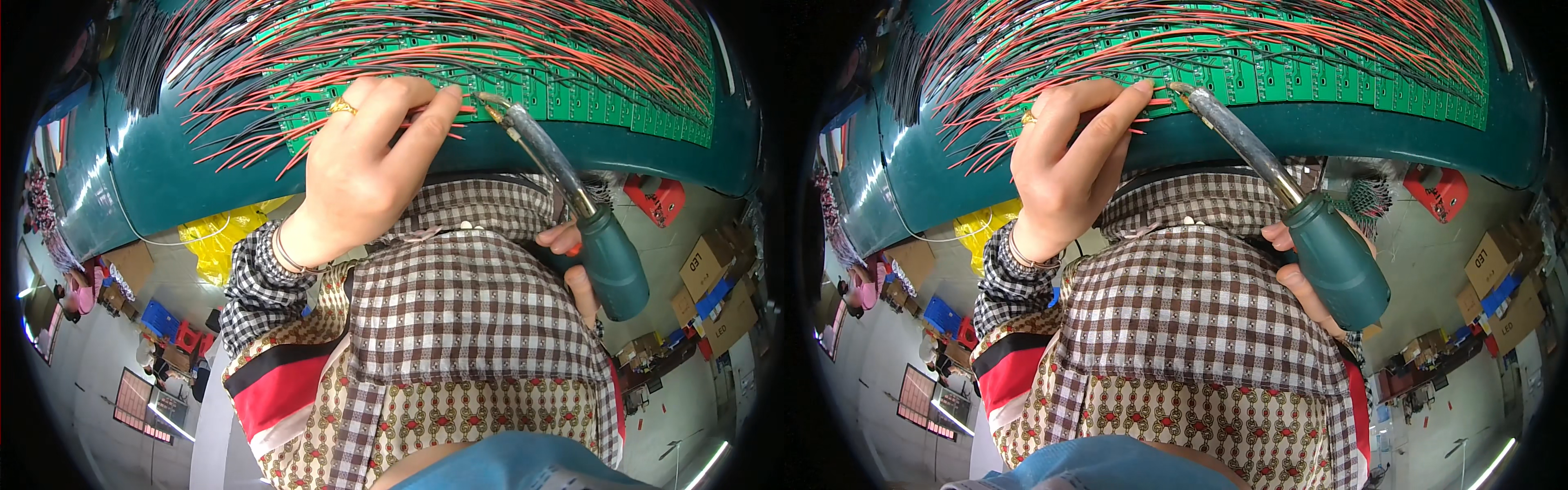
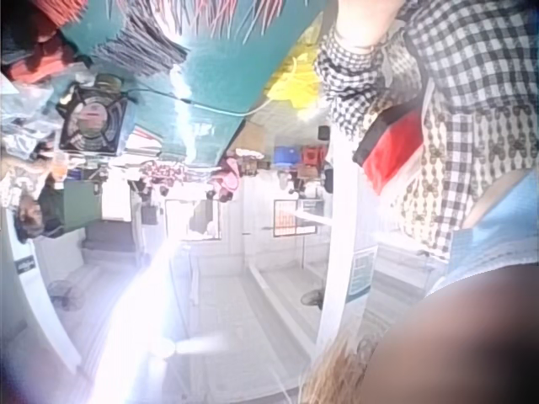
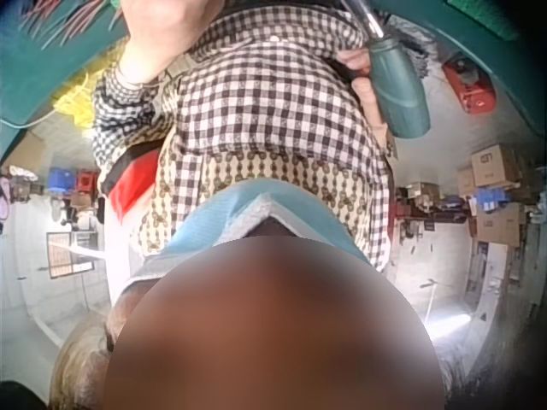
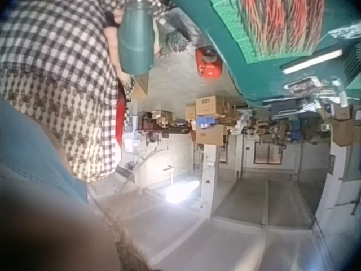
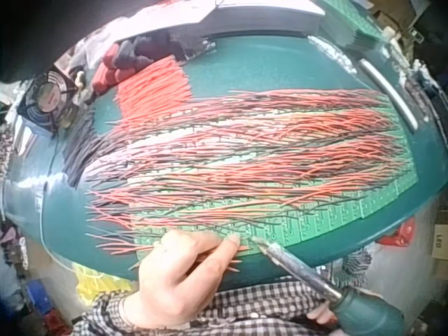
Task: Soldering wires onto a printed circuit board.
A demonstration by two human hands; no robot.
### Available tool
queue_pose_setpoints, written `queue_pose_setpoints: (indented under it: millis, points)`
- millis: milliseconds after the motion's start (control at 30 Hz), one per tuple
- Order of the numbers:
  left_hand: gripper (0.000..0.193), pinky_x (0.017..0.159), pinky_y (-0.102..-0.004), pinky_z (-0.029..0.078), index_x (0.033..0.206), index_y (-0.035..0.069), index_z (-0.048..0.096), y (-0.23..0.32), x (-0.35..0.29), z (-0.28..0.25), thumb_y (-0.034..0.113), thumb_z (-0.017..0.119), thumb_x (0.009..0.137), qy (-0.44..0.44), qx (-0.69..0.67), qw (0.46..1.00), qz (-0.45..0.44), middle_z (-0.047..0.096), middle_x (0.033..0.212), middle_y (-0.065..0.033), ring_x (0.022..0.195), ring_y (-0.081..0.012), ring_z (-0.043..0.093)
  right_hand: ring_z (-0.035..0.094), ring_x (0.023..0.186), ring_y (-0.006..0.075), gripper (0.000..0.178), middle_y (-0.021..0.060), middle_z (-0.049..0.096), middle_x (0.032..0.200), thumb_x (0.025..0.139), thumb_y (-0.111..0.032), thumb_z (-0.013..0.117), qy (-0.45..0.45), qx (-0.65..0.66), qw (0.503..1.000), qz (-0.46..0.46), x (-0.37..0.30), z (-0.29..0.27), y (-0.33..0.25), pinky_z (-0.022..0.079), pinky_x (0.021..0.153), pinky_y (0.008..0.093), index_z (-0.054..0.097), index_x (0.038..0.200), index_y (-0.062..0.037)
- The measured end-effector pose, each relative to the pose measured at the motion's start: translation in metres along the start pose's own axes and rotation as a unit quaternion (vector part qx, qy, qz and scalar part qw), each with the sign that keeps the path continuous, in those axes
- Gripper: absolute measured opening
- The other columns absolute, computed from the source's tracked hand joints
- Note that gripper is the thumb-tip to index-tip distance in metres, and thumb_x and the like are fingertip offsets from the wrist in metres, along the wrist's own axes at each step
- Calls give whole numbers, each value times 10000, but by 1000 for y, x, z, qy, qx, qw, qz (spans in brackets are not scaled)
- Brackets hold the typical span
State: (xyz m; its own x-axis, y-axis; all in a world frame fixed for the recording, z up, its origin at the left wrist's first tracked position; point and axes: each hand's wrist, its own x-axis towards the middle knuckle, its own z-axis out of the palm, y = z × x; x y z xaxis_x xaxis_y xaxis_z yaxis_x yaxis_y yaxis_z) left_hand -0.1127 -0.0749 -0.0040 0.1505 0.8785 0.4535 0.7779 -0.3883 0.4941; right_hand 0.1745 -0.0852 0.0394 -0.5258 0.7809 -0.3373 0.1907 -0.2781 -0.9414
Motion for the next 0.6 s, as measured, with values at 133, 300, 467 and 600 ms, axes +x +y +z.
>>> queue_pose_setpoints:
  millis: [133, 300, 467, 600]
  points:
    - [413, 621, -310, 466, 1045, 13, 697, 2, 1, 0, -71, 701, 641, 3, 3, 1000, 1, 606, 871, -84, 721, -218, 584, 581, 1032, 231, 320, 154, 588, 1066, 966, -240, 526, -43, -29, 999, -6, 0, -8, -1, 446, 943, 369, 517, 1131, 34]
    - [401, 623, -309, 467, 1042, 13, 698, 1, 2, 0, -71, 701, 649, 3, -1, 1000, 0, 607, 871, -84, 722, -217, 587, 610, 1014, 246, 302, 148, 603, 1035, 904, -175, 628, -36, -11, 999, 10, 1, -9, 0, 484, 937, 385, 543, 1103, 35]
    - [394, 630, -308, 473, 1044, 13, 697, 2, 0, 0, -70, 701, 659, 3, 6, 1000, -1, 611, 875, -85, 726, -221, 591, 631, 1021, 263, 293, 168, 620, 1037, 859, -100, 707, -30, 33, 999, -2, -1, -7, 6, 519, 925, 394, 575, 1079, 40]
    - [393, 632, -308, 476, 1046, 14, 696, 1, 2, 0, -70, 701, 662, 4, 0, 1000, -1, 612, 877, -86, 731, -221, 593, 572, 1068, 276, 504, 186, 564, 1120, 968, -328, 530, 8, 12, 1000, -19, -4, 2, 3, 472, 973, 410, 442, 1250, 79]
